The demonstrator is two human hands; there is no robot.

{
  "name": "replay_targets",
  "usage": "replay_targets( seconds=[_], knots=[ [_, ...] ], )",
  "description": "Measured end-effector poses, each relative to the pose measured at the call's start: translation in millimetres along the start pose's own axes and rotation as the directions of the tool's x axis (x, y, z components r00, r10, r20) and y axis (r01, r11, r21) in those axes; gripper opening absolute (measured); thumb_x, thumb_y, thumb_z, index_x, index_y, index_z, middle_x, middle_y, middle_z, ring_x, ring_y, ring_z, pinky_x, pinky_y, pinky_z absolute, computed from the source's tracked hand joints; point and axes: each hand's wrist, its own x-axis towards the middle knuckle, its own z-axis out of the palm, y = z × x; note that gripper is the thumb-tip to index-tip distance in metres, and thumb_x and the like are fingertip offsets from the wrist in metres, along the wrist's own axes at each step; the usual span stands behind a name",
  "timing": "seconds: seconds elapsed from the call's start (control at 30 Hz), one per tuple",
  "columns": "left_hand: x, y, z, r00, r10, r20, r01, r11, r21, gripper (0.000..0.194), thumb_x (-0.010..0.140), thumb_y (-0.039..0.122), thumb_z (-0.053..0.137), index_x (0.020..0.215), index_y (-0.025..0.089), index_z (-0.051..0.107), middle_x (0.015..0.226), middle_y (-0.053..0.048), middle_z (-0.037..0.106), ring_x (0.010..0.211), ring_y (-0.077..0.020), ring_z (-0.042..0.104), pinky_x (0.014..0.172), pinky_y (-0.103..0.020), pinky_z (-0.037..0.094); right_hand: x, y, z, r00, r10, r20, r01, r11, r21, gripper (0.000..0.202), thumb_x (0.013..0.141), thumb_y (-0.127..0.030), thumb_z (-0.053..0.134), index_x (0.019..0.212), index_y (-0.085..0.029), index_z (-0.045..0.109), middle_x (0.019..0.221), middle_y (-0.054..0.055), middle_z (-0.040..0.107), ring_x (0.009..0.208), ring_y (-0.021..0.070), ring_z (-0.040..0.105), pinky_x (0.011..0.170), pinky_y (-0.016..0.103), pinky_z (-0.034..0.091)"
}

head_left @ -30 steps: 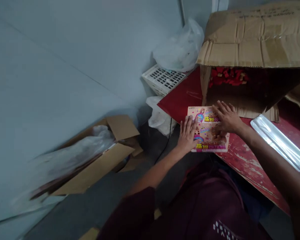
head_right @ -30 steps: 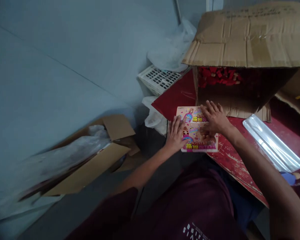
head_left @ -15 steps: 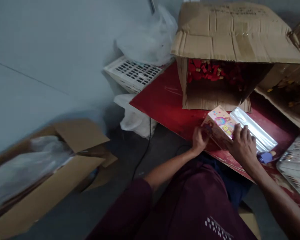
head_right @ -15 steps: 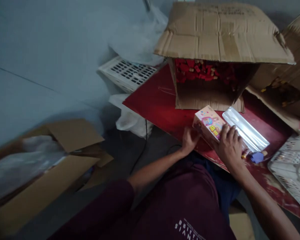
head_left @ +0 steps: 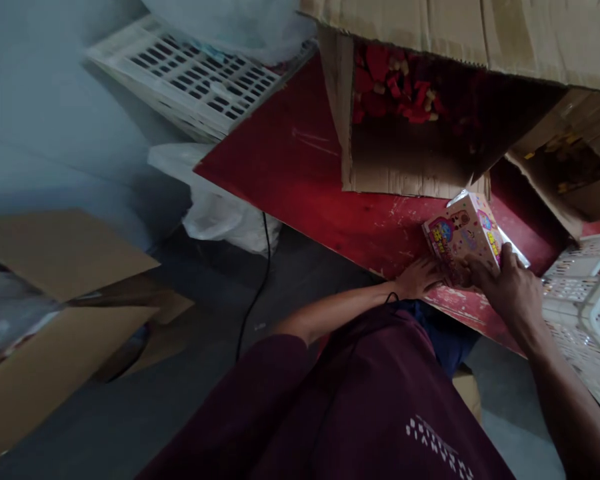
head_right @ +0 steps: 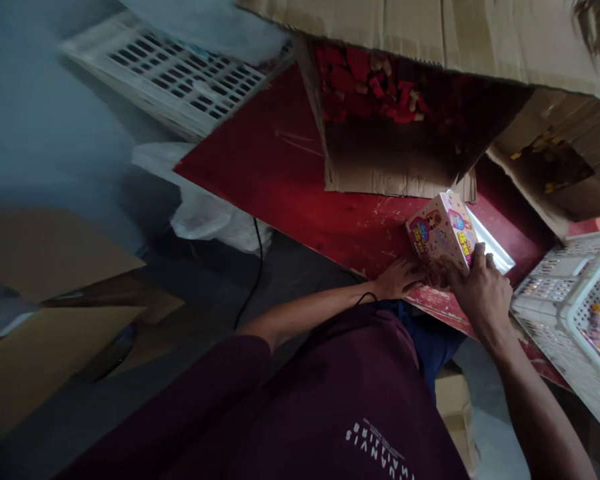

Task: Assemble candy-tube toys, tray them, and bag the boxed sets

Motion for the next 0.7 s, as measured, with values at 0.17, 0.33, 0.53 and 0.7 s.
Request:
replay_targets(
  seconds=[0.17, 0.33, 0.53, 0.7],
  knots=[
    [1, 2, 0.8, 1.0, -0.018, 0.005, 0.018, 0.999, -0.03, 0.042, 0.103, 0.036, 0.048, 0.137, 0.017, 0.062, 0.138, -0.02, 0.059, 0.131, -0.0326, 0.051, 0.114, -0.054, 0.039, -3, -7, 11, 0.992, -0.006, -0.126, 0.003, 1.0, -0.018, 0.077, 0.098, -0.064, 0.045, 0.147, -0.006, 0.042, 0.119, 0.027, 0.065, 0.095, 0.0399, 0.068, 0.079, 0.05, 0.051],
    [0, -5, -0.3, 0.999, 0.015, 0.039, -0.017, 0.998, 0.056, 0.043, 0.103, 0.034, 0.048, 0.142, 0.019, 0.059, 0.141, -0.018, 0.059, 0.137, -0.0336, 0.045, 0.116, -0.058, 0.033, -8, -10, 30, 0.978, -0.006, -0.209, -0.006, 0.998, -0.055, 0.084, 0.099, -0.063, 0.042, 0.154, -0.001, 0.034, 0.142, 0.035, 0.051, 0.118, 0.0451, 0.06, 0.095, 0.06, 0.047],
    [-1, -17, -2.3, 0.994, 0.089, 0.058, -0.093, 0.992, 0.081, 0.04, 0.101, 0.033, 0.053, 0.14, 0.026, 0.06, 0.14, -0.014, 0.06, 0.135, -0.0313, 0.047, 0.118, -0.06, 0.03, -15, -8, 39, 0.977, 0.006, -0.214, -0.016, 0.999, -0.044, 0.088, 0.098, -0.062, 0.046, 0.159, -0.002, 0.028, 0.149, 0.035, 0.044, 0.127, 0.0468, 0.053, 0.101, 0.063, 0.043],
    [32, -31, 2.2, 0.898, -0.369, -0.237, 0.348, 0.929, -0.13, 0.029, 0.096, 0.025, 0.054, 0.121, 0.016, 0.066, 0.124, -0.015, 0.065, 0.126, -0.0325, 0.053, 0.115, -0.058, 0.036, -21, -9, 43, 0.973, -0.009, -0.231, 0.006, 1.0, -0.016, 0.078, 0.1, -0.058, 0.046, 0.164, -0.019, 0.026, 0.16, 0.029, 0.033, 0.136, 0.0478, 0.044, 0.105, 0.065, 0.038]
  ],
)
